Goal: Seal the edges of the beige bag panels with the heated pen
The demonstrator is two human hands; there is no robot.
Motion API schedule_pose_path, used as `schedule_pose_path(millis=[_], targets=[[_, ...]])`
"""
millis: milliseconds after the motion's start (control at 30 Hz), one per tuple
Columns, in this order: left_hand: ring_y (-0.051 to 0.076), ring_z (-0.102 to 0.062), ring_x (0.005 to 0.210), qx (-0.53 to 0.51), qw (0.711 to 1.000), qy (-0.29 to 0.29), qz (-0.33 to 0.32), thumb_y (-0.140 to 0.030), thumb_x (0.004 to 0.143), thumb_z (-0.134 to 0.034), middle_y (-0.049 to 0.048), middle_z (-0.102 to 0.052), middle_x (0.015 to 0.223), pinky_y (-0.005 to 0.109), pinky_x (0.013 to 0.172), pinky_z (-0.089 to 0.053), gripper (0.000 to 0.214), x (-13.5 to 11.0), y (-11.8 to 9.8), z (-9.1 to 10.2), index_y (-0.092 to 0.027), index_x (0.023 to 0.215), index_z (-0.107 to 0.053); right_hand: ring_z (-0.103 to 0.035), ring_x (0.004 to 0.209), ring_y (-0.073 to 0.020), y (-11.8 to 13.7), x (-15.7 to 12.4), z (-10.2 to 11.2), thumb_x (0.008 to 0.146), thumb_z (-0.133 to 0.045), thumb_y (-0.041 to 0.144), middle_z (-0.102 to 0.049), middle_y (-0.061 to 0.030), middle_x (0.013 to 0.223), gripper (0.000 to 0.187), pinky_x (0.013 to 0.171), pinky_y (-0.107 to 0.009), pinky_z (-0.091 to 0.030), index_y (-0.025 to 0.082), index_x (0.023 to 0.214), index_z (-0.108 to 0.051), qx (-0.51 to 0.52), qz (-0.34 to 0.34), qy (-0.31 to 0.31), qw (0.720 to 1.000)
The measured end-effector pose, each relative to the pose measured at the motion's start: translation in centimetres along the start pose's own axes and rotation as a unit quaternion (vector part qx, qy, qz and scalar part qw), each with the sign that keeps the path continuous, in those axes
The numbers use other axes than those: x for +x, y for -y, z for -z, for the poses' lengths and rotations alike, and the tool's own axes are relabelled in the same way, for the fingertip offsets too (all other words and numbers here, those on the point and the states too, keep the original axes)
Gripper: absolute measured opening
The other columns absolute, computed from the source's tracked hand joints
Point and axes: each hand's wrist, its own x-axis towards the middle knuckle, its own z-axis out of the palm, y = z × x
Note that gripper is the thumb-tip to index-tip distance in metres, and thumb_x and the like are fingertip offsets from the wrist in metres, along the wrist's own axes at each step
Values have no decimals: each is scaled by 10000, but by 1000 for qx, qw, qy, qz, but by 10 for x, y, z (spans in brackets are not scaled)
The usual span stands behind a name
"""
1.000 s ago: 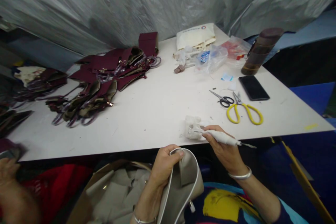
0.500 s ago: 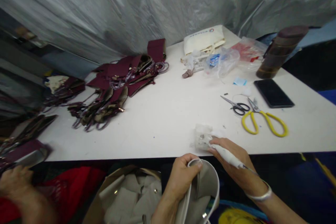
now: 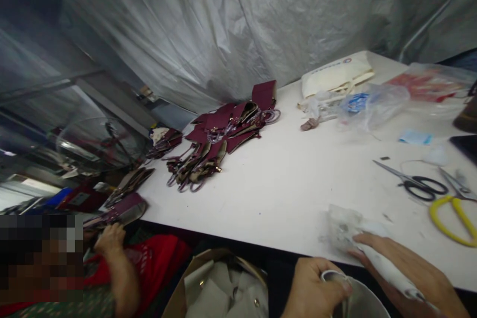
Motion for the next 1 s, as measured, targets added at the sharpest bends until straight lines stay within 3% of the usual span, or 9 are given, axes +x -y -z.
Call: schedule_pose_path(millis=[33,133,233,300,367,433,533,800,1000], targets=[[135,-508,619,12,1000,9,11,-196,603,-798,-8,-611,628,270,620,-386,124,-3,-7,-1,-135,675,-718,-768,987,-280,7,4,5,937,-709,419,-788,-41,1148,265,872,-395,-629,308,1172,-761,-25,32,43,998],[137,-511,621,47,998,42,-8,-236,658,-778,0,-639,629,269,638,-404,128,-9,-23,1,-124,719,-761,-750,973,-263,30,20,20,1010,-642,345,-775,-103,1076,222,863,-393,-607,199,1163,-711,-55,25,72,996],[156,-556,667,63,996,65,-26,-276,688,-796,20,-683,680,270,678,-434,178,-8,-28,5,-120,770,-774,-744,899,-246,48,34,30,1007,-657,330,-781,-101,996,166,826,-382,-588,196,1092,-707,-36,-8,52,998],[164,-573,680,69,994,81,-24,-315,711,-805,31,-701,709,270,680,-440,219,-6,-27,5,-119,806,-778,-743,923,-246,55,35,34,1004,-658,367,-778,-93,982,172,854,-381,-586,210,1054,-709,22,-70,35,997],[168,-584,694,77,993,90,-24,-328,718,-809,37,-712,734,269,689,-446,236,-5,-26,4,-121,828,-782,-735,850,-222,59,31,38,1023,-620,411,-756,-66,905,215,806,-357,-594,211,1011,-699,122,-162,38,978],[167,-584,695,83,992,95,-22,-330,711,-813,36,-712,738,266,691,-445,242,-6,-27,1,-122,832,-783,-705,738,-193,60,24,40,1043,-576,439,-715,-34,801,269,720,-326,-587,204,966,-681,222,-242,57,943],[159,-572,668,89,990,104,-18,-345,706,-813,30,-700,714,260,669,-434,259,-7,-30,-2,-117,823,-779,-665,675,-175,59,15,40,1039,-580,459,-675,-9,727,298,663,-300,-557,196,933,-669,294,-297,83,905],[161,-586,670,93,989,112,-17,-330,719,-793,37,-714,724,260,664,-440,236,-9,-32,-4,-117,820,-782,-606,666,-169,55,15,38,1023,-589,487,-628,8,707,315,657,-296,-487,197,916,-648,296,-313,125,894],[171,-588,685,80,988,130,-18,-334,715,-795,53,-711,728,276,686,-446,223,-13,-30,-7,-119,768,-767,-525,653,-153,45,26,40,1016,-584,518,-569,23,710,357,641,-288,-431,203,854,-624,319,-288,205,880]])
